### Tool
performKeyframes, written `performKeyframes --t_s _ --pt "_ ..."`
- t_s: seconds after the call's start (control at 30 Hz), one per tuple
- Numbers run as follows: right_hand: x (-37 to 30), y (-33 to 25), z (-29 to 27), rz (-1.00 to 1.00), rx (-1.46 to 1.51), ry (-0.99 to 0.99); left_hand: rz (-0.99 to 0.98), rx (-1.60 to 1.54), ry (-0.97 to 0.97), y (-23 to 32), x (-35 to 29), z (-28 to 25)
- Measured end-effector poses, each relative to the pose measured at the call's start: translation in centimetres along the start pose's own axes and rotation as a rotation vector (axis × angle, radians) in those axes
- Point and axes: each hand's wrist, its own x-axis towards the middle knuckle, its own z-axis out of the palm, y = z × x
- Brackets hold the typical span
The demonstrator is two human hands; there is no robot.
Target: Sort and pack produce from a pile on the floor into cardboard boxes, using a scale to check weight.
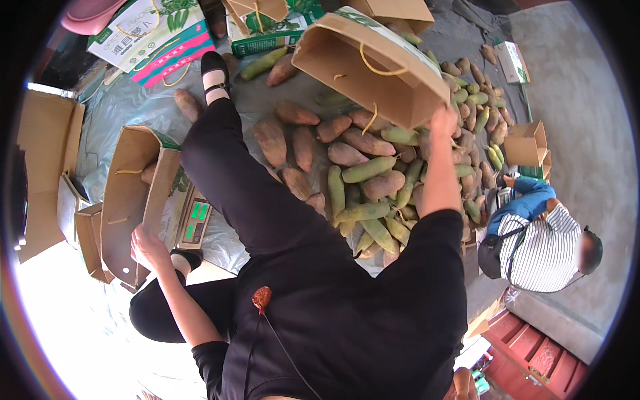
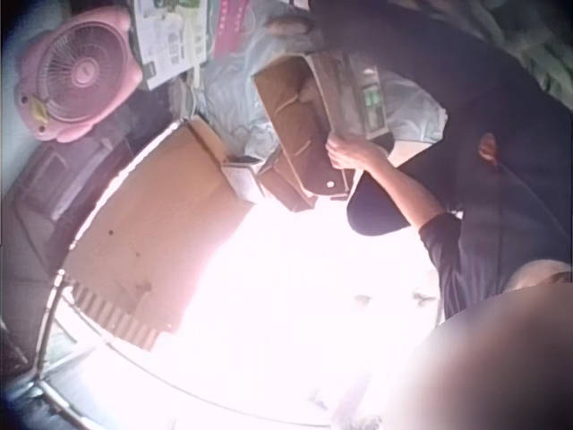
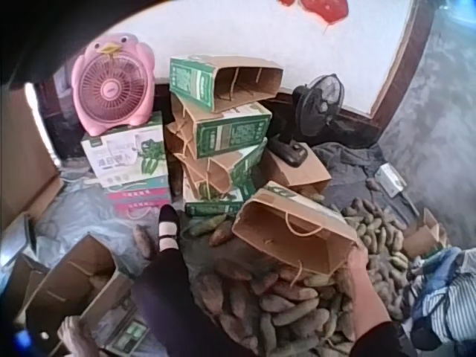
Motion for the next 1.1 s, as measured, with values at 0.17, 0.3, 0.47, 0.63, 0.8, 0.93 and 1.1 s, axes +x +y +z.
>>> performKeyframes --t_s 0.17,0.3,0.47,0.63,0.8,0.93,1.1 --pt "2.2 -5.5 -0.9 -0.051 -0.314 -0.107 -0.016 0.035 0.007 -0.6 -0.2 -0.4" --pt "3.1 -2.5 -1.3 -0.112 -0.285 -0.178 -0.005 0.034 0.005 -0.3 -0.1 -0.1" --pt "3.3 -2.1 4.2 -0.368 -0.097 -0.217 -0.016 0.05 0.017 -2.0 -0.2 0.3" --pt "3.6 5.1 8.1 -0.248 -0.288 -0.191 0.023 0.027 0.007 -1.0 0.2 1.5" --pt "-5.3 8.5 7.5 0.068 -0.526 -0.154 0.012 0.059 0.031 -2.3 -0.3 0.7" --pt "-10.7 13.5 3.8 0.426 -0.593 -0.038 0.007 0.047 0.028 -1.8 -0.2 1.1" --pt "-16.9 14.0 4.3 1.078 -0.286 -0.08 -0.016 0.078 0.049 -3.0 -0.6 0.5"
